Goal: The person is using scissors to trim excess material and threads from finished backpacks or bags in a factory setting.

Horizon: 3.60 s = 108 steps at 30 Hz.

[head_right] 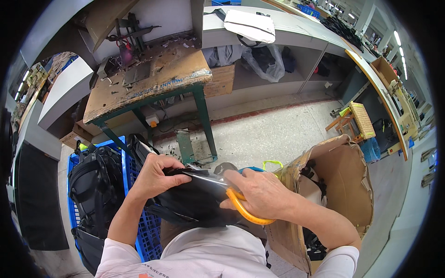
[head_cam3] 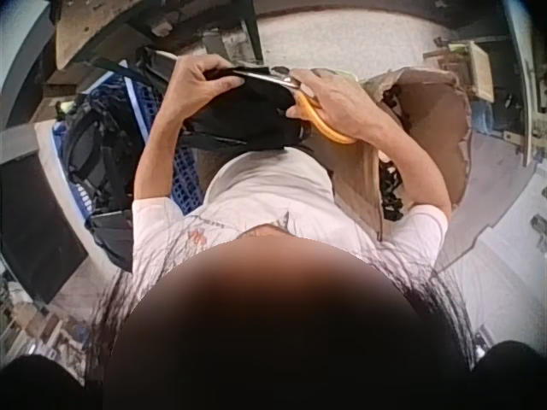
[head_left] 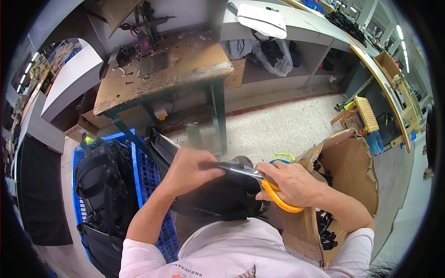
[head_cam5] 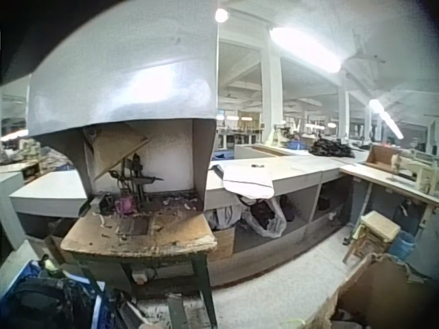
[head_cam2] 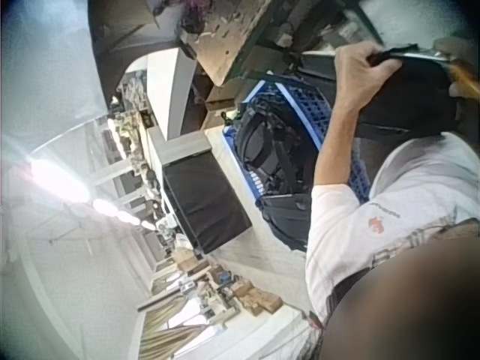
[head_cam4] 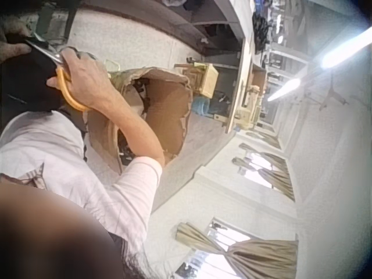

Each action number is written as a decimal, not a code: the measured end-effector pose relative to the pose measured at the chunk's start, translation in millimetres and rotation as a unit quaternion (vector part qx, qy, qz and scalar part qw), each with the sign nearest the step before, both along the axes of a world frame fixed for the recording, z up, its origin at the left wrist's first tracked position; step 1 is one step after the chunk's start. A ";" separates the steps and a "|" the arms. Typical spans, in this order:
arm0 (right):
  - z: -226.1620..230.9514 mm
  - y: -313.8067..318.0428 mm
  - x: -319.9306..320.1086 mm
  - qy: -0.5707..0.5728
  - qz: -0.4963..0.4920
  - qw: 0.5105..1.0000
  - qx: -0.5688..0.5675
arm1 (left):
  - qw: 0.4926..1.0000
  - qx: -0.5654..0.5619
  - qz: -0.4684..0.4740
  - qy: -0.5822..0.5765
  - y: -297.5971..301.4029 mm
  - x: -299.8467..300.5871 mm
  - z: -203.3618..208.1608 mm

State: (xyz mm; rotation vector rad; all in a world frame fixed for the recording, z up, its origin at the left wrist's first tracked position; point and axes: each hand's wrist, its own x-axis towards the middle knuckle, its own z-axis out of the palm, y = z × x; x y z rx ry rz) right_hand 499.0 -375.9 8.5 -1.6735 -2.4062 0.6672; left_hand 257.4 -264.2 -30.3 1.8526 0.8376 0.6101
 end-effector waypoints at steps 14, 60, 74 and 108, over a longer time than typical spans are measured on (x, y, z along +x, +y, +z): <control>-0.2 14.7 -3.3 -0.006 0.038 0.999 -0.033 | 0.999 -0.016 0.002 0.029 0.2 -6.1 -6.4; -68.9 50.4 -24.8 0.479 -0.255 0.820 -0.182 | 0.973 0.050 -0.113 0.195 74.9 -70.1 -60.5; -68.7 30.4 -17.1 0.480 -0.257 0.822 -0.169 | 0.981 -0.152 0.119 -0.017 114.9 -133.1 -166.5; 17.2 11.8 16.6 -0.039 0.110 0.991 -0.073 | 0.885 -0.097 0.249 -0.381 15.3 -150.3 -116.5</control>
